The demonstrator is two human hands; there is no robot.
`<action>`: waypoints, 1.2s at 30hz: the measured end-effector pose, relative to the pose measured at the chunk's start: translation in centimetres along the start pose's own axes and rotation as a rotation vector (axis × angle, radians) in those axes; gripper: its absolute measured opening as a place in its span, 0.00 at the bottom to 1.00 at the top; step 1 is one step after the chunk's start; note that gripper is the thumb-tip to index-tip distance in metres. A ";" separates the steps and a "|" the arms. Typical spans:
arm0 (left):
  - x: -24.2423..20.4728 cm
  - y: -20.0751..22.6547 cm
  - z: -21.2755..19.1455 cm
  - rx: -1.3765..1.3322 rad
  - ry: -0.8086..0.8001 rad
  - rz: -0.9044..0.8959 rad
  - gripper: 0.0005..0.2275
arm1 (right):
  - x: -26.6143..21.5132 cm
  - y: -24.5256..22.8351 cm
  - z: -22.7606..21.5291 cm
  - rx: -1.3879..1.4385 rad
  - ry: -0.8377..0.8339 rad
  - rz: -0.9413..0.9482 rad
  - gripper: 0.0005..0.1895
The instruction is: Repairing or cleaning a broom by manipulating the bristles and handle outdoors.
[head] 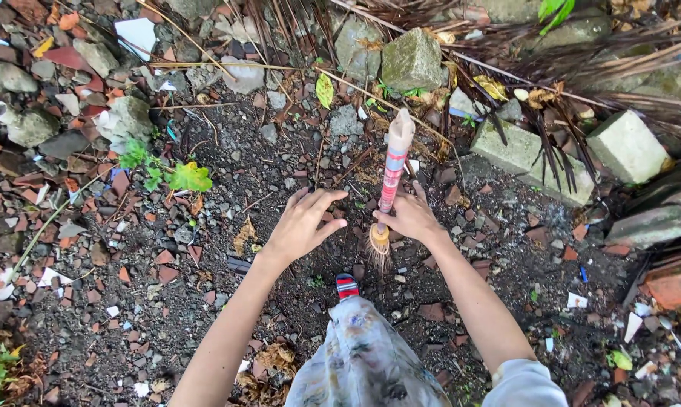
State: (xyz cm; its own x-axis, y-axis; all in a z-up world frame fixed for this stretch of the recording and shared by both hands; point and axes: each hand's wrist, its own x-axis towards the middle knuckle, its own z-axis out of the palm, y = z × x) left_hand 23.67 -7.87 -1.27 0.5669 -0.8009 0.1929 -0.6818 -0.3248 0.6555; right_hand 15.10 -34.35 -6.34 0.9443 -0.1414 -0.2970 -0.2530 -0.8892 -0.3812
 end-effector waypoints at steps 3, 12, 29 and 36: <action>0.6 -1.2 -0.4 -0.012 0.048 0.027 0.21 | 2.4 1.9 0.8 -0.049 0.087 -0.080 0.17; 3.7 -3.3 -2.6 0.094 0.172 0.063 0.22 | 6.9 -1.8 -4.4 -0.103 -0.011 -0.054 0.15; 9.1 -5.2 -0.7 0.064 0.125 -0.002 0.21 | 10.5 1.0 -5.9 -0.114 0.078 -0.094 0.13; 11.6 -4.5 0.8 0.081 0.045 0.062 0.21 | 9.0 2.6 -6.4 -0.082 0.155 0.013 0.15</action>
State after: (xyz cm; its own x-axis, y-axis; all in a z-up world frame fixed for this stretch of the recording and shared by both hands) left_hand 32.96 -16.11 -2.54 0.5409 -0.7983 0.2650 -0.7505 -0.3159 0.5805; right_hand 24.24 -40.66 -4.41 0.9637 -0.2130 -0.1609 -0.2537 -0.9183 -0.3040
